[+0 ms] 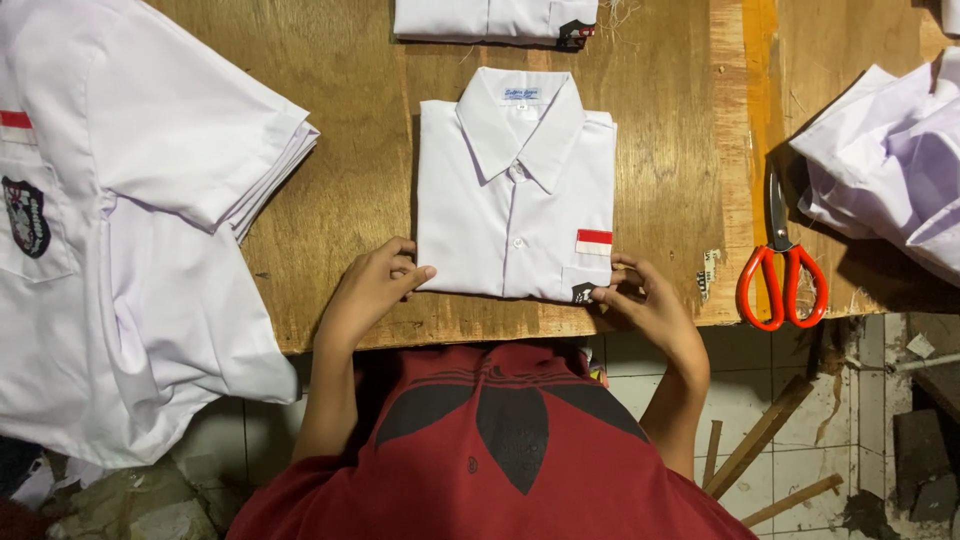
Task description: Trimming loose threads from white school shirts with scissors and folding them neatly on a wooden table.
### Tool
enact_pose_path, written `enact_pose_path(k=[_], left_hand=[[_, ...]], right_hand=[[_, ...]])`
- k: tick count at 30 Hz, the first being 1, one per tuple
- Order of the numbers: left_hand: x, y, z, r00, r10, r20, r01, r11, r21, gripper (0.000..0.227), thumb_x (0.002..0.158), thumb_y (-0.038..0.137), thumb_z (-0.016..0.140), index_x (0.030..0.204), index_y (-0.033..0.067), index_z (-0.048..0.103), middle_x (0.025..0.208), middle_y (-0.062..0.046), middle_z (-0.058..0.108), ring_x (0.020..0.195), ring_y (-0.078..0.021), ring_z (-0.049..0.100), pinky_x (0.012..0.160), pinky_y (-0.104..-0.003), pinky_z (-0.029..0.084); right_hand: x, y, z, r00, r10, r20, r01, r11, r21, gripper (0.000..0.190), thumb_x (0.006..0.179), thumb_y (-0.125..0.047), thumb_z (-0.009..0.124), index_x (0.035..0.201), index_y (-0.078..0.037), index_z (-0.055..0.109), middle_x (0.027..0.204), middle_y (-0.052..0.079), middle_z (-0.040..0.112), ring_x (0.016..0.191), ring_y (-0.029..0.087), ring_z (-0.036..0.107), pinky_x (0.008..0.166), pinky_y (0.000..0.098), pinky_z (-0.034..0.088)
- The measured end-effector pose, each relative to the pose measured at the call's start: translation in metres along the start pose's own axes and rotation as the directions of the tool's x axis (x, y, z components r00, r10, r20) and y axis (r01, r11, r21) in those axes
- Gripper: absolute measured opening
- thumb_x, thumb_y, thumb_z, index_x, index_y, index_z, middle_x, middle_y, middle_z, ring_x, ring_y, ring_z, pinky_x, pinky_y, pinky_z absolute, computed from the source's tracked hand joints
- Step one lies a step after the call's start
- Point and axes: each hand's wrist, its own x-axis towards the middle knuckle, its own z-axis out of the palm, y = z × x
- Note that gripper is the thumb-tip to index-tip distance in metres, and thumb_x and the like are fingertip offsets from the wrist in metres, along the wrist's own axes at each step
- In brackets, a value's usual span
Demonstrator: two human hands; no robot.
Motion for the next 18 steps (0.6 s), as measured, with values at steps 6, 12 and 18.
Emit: enact_pose_path(k=[6, 12, 18], left_hand=[[0.006, -0.02, 0.007, 0.999, -0.018, -0.027, 0.018, 1.0, 0.02, 0.046, 0.098, 0.029, 0.069, 0.133, -0.0004, 0.063, 0.105, -0.023, 0.077, 0.076, -0.0272, 0.076, 0.079, -0.044, 0.057], [-0.007, 0.008, -0.004, 0.998, 0.018, -0.061, -0.01, 0.993, 0.118, 0.045, 0.1, 0.031, 0.064, 0.133, 0.0014, 0.061, 0.111, -0.023, 0.076, 0.092, -0.0353, 0.077, 0.08, -0.048, 0.058], [0.019, 0.036, 0.001, 0.798, 0.568, -0.201, -0.437, 0.775, 0.457, 0.044, 0.104, 0.022, 0.06, 0.139, -0.0024, 0.051, 0.131, -0.025, 0.056, 0.115, -0.0445, 0.06, 0.082, -0.052, 0.06]], right_hand=[[0.014, 0.024, 0.002, 0.996, 0.018, -0.093, -0.012, 0.998, 0.065, 0.054, 0.079, 0.0, 0.086, 0.127, -0.001, 0.061, 0.091, 0.015, 0.072, 0.08, 0.023, 0.066, 0.073, 0.0382, 0.061], [0.006, -0.001, 0.0, 0.997, -0.015, -0.076, 0.011, 0.999, -0.046, 0.052, 0.079, -0.002, 0.086, 0.125, -0.002, 0.063, 0.091, 0.019, 0.074, 0.084, 0.028, 0.068, 0.077, 0.0445, 0.06], [0.008, -0.075, 0.01, 0.906, -0.402, -0.133, 0.338, 0.875, -0.346, 0.041, 0.098, -0.012, 0.07, 0.135, -0.002, 0.057, 0.12, 0.022, 0.065, 0.116, 0.037, 0.062, 0.095, 0.054, 0.055]])
